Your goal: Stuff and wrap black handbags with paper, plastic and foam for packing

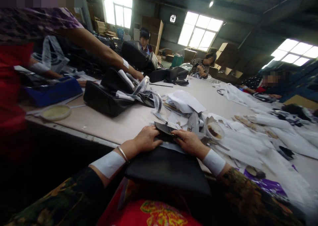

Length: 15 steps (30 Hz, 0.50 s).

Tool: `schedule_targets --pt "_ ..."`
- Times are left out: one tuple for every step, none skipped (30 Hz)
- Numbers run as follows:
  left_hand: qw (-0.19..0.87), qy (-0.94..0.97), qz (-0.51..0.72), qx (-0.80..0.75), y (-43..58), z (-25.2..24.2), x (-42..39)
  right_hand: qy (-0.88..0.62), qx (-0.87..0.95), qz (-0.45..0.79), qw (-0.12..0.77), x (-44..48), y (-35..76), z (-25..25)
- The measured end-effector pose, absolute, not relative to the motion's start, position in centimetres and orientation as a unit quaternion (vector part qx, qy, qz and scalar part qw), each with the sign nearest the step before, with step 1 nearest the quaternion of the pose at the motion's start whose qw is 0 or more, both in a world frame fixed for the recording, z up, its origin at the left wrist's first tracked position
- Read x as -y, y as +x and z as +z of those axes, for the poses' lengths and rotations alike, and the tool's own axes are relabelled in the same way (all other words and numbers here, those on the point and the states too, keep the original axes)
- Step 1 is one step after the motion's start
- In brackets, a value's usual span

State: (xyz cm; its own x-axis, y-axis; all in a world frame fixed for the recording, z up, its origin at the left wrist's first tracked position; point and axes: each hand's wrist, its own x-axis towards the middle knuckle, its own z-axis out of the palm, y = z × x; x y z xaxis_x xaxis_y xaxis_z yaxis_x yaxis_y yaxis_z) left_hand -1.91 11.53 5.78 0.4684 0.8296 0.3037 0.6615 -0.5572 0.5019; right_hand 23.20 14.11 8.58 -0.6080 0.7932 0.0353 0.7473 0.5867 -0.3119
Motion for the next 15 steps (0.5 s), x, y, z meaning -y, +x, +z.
schedule_targets --pt "0.168 0.829 0.277 -0.455 -2.0 5.8 -11.0 -0.445 0.885 0.118 0.068 -14.0 22.8 8.8" --pt "0.174 0.815 0.291 -0.469 -2.0 5.7 -10.6 -0.454 0.883 0.103 0.052 -13.8 22.4 9.0" --pt "0.179 0.8 0.302 -0.487 -2.1 5.7 -10.2 -0.462 0.882 0.09 0.038 -13.5 21.9 9.2" --pt "0.187 0.781 0.308 -0.51 -2.1 5.6 -9.9 -0.468 0.88 0.079 0.026 -13.3 21.5 9.4" --pt "0.198 0.76 0.309 -0.537 -2.1 5.5 -9.7 -0.473 0.878 0.07 0.017 -13.0 21.1 9.6" --pt "0.214 0.735 0.305 -0.567 -2.1 5.5 -9.6 -0.478 0.876 0.063 0.008 -12.7 20.7 9.8" --pt "0.232 0.708 0.298 -0.597 -2.1 5.5 -9.5 -0.482 0.874 0.059 0.001 -12.4 20.4 9.9" --pt "0.248 0.682 0.286 -0.625 -2.1 5.6 -9.5 -0.484 0.873 0.059 -0.005 -12.2 20.2 10.0" --pt "0.261 0.658 0.272 -0.652 -2.1 5.7 -9.5 -0.484 0.873 0.062 -0.009 -12.1 20.1 10.1" --pt "0.272 0.636 0.255 -0.675 -2.1 5.8 -9.6 -0.483 0.873 0.07 -0.01 -12.0 20.1 10.1" --pt "0.281 0.619 0.236 -0.694 -2.2 5.9 -9.6 -0.483 0.872 0.082 -0.008 -12.0 20.1 10.1" --pt "0.295 0.606 0.218 -0.706 -2.3 6.0 -9.7 -0.483 0.87 0.097 -0.004 -12.1 20.3 10.1" --pt "0.318 0.593 0.203 -0.711 -2.4 6.0 -9.7 -0.484 0.867 0.115 0.003 -12.3 20.4 10.1" --pt "0.346 0.58 0.194 -0.712 -2.5 6.0 -9.7 -0.486 0.864 0.133 0.009 -12.5 20.6 10.1" --pt "0.375 0.566 0.19 -0.709 -2.6 6.0 -9.7 -0.486 0.861 0.15 0.014 -12.7 20.7 10.0"
